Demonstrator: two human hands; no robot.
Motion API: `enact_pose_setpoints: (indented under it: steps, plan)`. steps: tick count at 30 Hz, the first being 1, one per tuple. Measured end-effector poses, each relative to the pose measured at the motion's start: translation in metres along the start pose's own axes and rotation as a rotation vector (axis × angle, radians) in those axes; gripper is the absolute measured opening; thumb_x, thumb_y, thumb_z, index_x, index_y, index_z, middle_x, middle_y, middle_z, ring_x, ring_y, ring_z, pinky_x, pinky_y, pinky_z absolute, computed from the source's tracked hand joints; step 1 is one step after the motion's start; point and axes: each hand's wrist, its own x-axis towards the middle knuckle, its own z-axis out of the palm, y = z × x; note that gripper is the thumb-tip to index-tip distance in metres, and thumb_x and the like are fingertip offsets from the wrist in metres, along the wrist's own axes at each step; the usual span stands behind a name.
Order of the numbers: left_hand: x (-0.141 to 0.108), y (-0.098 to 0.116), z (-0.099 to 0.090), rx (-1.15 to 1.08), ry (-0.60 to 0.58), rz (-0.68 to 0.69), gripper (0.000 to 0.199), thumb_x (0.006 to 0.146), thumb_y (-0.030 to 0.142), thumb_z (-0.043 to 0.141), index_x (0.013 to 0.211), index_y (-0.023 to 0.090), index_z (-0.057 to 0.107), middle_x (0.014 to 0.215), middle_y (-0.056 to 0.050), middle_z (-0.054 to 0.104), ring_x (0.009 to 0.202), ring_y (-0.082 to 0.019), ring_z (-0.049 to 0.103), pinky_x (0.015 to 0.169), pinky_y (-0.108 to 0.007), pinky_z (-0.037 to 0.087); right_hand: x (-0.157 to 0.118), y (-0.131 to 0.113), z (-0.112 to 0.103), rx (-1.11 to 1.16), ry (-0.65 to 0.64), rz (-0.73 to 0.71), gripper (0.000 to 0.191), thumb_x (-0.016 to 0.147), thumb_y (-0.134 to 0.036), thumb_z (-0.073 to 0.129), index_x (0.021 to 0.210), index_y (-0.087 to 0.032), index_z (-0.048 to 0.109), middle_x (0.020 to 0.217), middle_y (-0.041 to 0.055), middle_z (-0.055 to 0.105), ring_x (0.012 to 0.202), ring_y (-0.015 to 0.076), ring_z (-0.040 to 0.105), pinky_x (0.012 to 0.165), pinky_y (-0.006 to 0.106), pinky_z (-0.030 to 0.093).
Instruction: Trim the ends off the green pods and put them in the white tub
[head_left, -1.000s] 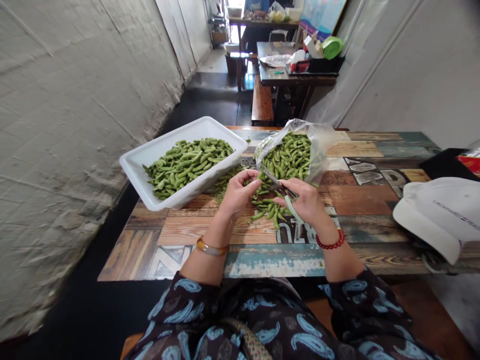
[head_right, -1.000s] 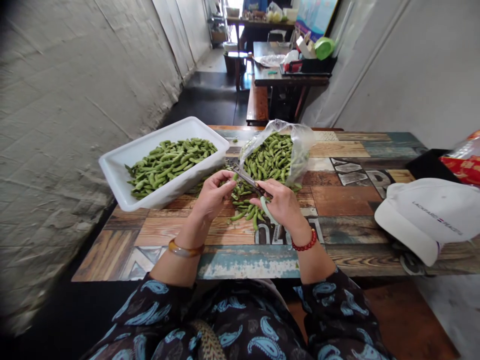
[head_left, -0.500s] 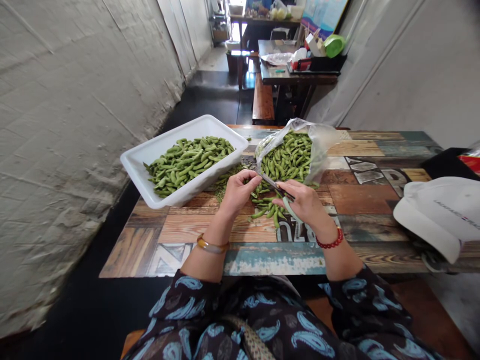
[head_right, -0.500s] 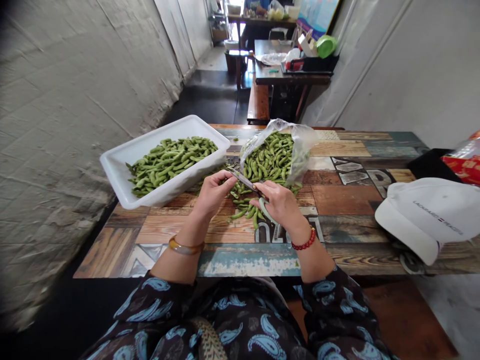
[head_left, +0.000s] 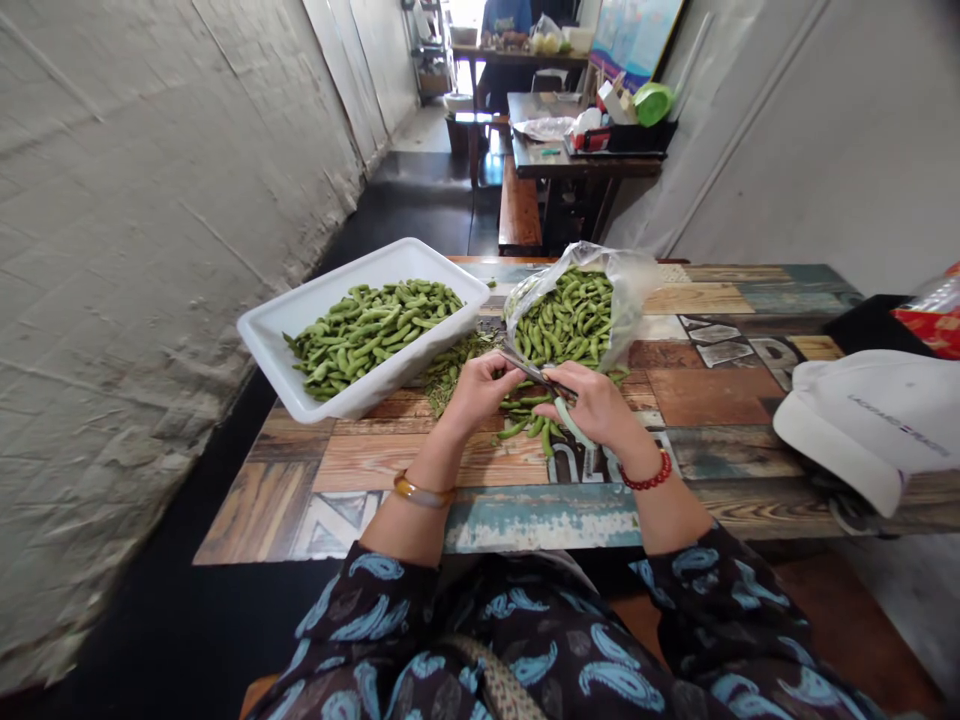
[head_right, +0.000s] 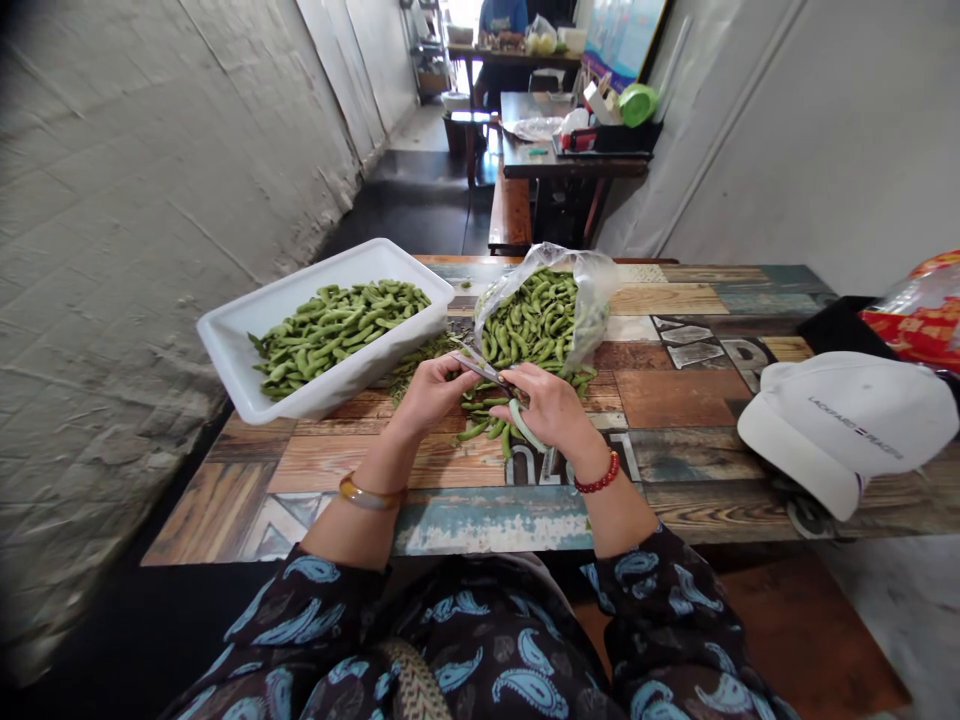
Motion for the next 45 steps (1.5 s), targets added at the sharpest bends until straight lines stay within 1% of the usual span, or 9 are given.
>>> enact_pose_setpoints:
  steps: [5, 9, 12, 15, 18, 24, 27, 32, 45]
  plan:
    - [-0.003, 0.004, 0.002, -0.082, -0.027, -0.036, 0.02, 0.078, 0.035, 0.071, 0.076, 0.015, 0.073, 0.079, -0.004, 0.067, 0.078, -0.016, 0.058, 0.077, -0.027, 0.045, 0.0, -0.002, -0.001, 0.023, 0.025, -0.04, 0.038, 0.083, -0.038, 0.075, 0.116, -0.021, 0.066, 0.109, 0.0109, 0.07, 0.095, 0.025, 0.069, 0.084, 0.037, 0.056]
    - [-0.001, 0.005, 0.0, -0.086, -0.022, -0.033, 0.023, 0.078, 0.037, 0.072, 0.069, 0.015, 0.069, 0.076, -0.003, 0.065, 0.075, -0.015, 0.056, 0.076, -0.026, 0.045, 0.0, -0.001, -0.001, -0.023, 0.034, -0.052, 0.033, 0.086, -0.039, 0.072, 0.114, -0.022, 0.067, 0.104, 0.01, 0.071, 0.096, 0.0251, 0.069, 0.082, 0.036, 0.056]
    - [-0.001, 0.005, 0.002, -0.107, 0.018, -0.049, 0.024, 0.076, 0.037, 0.074, 0.068, 0.015, 0.066, 0.072, -0.001, 0.061, 0.07, -0.012, 0.052, 0.068, -0.023, 0.042, 0.0, -0.001, -0.001, -0.045, 0.033, -0.026, 0.033, 0.086, -0.039, 0.072, 0.114, -0.022, 0.067, 0.101, 0.0093, 0.071, 0.092, 0.0247, 0.069, 0.08, 0.035, 0.056]
    - [-0.002, 0.007, 0.004, -0.303, 0.061, -0.174, 0.026, 0.074, 0.039, 0.076, 0.075, 0.017, 0.063, 0.06, 0.005, 0.049, 0.052, -0.007, 0.039, 0.05, -0.02, 0.03, 0.002, 0.001, -0.002, -0.027, 0.088, 0.042, 0.034, 0.085, -0.04, 0.073, 0.113, -0.021, 0.068, 0.097, 0.0088, 0.071, 0.088, 0.024, 0.069, 0.078, 0.035, 0.055]
    - [-0.002, 0.01, 0.005, -0.561, 0.071, -0.269, 0.034, 0.069, 0.041, 0.08, 0.077, 0.018, 0.056, 0.054, 0.009, 0.041, 0.043, -0.004, 0.029, 0.043, -0.019, 0.019, 0.003, 0.003, -0.001, 0.003, 0.155, 0.079, 0.037, 0.085, -0.043, 0.072, 0.112, -0.018, 0.069, 0.097, 0.0094, 0.071, 0.087, 0.0241, 0.069, 0.079, 0.036, 0.055]
    - [-0.001, 0.016, 0.005, -0.706, 0.119, -0.275, 0.042, 0.064, 0.039, 0.085, 0.077, 0.016, 0.053, 0.065, 0.003, 0.059, 0.043, -0.001, 0.036, 0.042, -0.016, 0.02, 0.002, 0.001, 0.003, 0.004, 0.145, 0.029, 0.044, 0.08, -0.044, 0.077, 0.115, -0.02, 0.067, 0.101, 0.0098, 0.069, 0.091, 0.0253, 0.068, 0.08, 0.037, 0.057]
    - [-0.002, 0.016, 0.005, -0.722, 0.127, -0.263, 0.041, 0.064, 0.038, 0.086, 0.078, 0.016, 0.054, 0.064, 0.003, 0.059, 0.042, -0.001, 0.036, 0.042, -0.016, 0.021, 0.002, -0.002, 0.004, 0.008, 0.132, 0.005, 0.044, 0.08, -0.044, 0.077, 0.116, -0.021, 0.067, 0.104, 0.0103, 0.069, 0.093, 0.0253, 0.068, 0.08, 0.037, 0.057]
    - [-0.002, 0.016, 0.007, -0.734, 0.137, -0.247, 0.042, 0.062, 0.037, 0.087, 0.076, 0.015, 0.055, 0.062, 0.003, 0.06, 0.042, -0.001, 0.038, 0.042, -0.015, 0.021, 0.001, -0.003, 0.004, 0.006, 0.122, 0.002, 0.045, 0.081, -0.044, 0.076, 0.118, -0.021, 0.065, 0.104, 0.0095, 0.069, 0.085, 0.0228, 0.067, 0.078, 0.036, 0.057]
    - [-0.003, 0.016, 0.01, -0.773, 0.098, -0.235, 0.04, 0.063, 0.035, 0.088, 0.073, 0.014, 0.055, 0.061, 0.002, 0.06, 0.042, -0.001, 0.039, 0.043, -0.014, 0.023, 0.001, -0.003, 0.003, 0.001, 0.155, -0.085, 0.039, 0.088, -0.044, 0.068, 0.118, -0.02, 0.063, 0.102, 0.011, 0.069, 0.089, 0.0241, 0.066, 0.076, 0.035, 0.055]
